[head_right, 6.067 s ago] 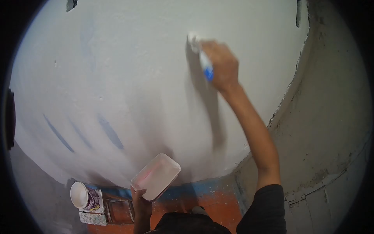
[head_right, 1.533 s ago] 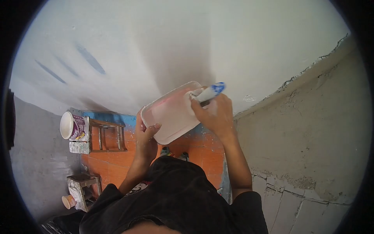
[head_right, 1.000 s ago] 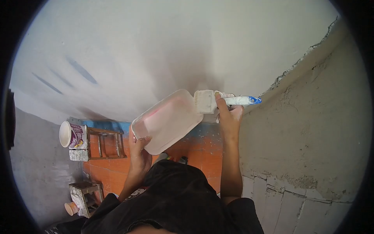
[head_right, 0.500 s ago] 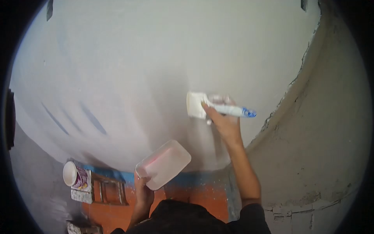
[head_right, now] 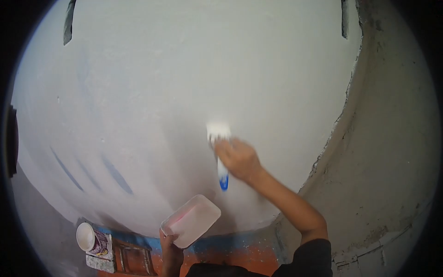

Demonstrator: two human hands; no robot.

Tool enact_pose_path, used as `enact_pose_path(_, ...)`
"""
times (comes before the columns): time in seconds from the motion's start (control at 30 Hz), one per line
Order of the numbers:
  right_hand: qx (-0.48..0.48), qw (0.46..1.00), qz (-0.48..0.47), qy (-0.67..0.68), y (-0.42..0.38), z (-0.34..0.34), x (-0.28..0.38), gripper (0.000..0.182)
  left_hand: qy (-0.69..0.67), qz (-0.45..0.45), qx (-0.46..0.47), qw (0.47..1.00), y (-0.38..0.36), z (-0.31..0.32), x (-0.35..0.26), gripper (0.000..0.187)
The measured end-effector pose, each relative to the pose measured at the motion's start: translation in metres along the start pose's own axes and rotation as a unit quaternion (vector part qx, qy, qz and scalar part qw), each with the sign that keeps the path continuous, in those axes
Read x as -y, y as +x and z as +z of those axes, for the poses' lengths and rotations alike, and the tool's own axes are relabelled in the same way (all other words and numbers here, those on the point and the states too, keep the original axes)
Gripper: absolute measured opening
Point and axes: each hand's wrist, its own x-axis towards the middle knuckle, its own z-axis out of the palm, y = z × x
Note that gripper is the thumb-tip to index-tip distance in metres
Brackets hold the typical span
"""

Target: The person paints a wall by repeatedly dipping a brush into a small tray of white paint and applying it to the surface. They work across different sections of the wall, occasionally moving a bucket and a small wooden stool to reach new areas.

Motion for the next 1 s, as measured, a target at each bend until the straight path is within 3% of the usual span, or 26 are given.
enact_pose_path(0.1,0.153,0.981,0.060,0.107,-0.017,-0.009,0.020,0.032,0.049,0.001,-0.001,0.999,0.008,-0.022,0.003,0.067)
enact_pose_path(0.17,0.089,0.981,0.061,0.159,0.008,-0.019,-0.009,0.037,0.060,0.002,0.006,0.998,0.010,-0.030,-0.002,0.066)
enact_pose_path(0.23,-0.016,0.993,0.032,0.109,0.058,-0.027,-0.061,0.042,0.064,-0.002,0.010,0.998,0.011,-0.034,-0.007,0.066)
enact_pose_path(0.33,-0.093,0.992,0.077,0.024,0.149,-0.066,-0.108,0.037,0.059,-0.016,0.008,0.998,0.007,-0.037,-0.010,0.066)
enact_pose_path(0.43,-0.134,0.990,0.033,-0.035,0.169,-0.062,-0.115,0.034,0.048,-0.023,0.011,0.999,0.007,-0.039,-0.012,0.067)
enact_pose_path(0.5,-0.103,0.988,0.029,-0.112,0.133,-0.041,-0.086,0.035,0.032,-0.028,0.019,0.999,0.004,-0.037,-0.015,0.069)
enact_pose_path(0.6,-0.047,0.997,-0.008,-0.060,0.051,-0.008,-0.036,0.035,0.053,-0.015,0.060,0.997,0.038,-0.103,0.029,0.071)
enact_pose_path(0.7,0.165,0.985,0.008,0.058,-0.005,-0.011,0.017,0.032,0.049,-0.037,0.037,0.997,0.029,-0.095,0.020,0.070)
enact_pose_path(0.8,0.085,0.985,0.005,0.152,0.020,-0.018,-0.021,0.033,0.083,-0.029,0.020,0.996,0.032,-0.102,0.026,0.066)
enact_pose_path(0.87,0.031,0.983,0.036,0.177,0.085,-0.037,-0.067,0.033,0.086,-0.038,0.027,0.995,0.030,-0.097,0.023,0.064)
enact_pose_path(0.93,-0.013,0.981,0.079,0.175,0.152,-0.060,-0.116,0.027,0.095,-0.041,0.029,0.994,0.030,-0.092,0.019,0.063)
enact_pose_path(1.0,-0.142,0.987,0.046,0.053,0.211,-0.076,-0.156,0.021,0.109,-0.040,0.026,0.993,0.027,-0.087,0.020,0.063)
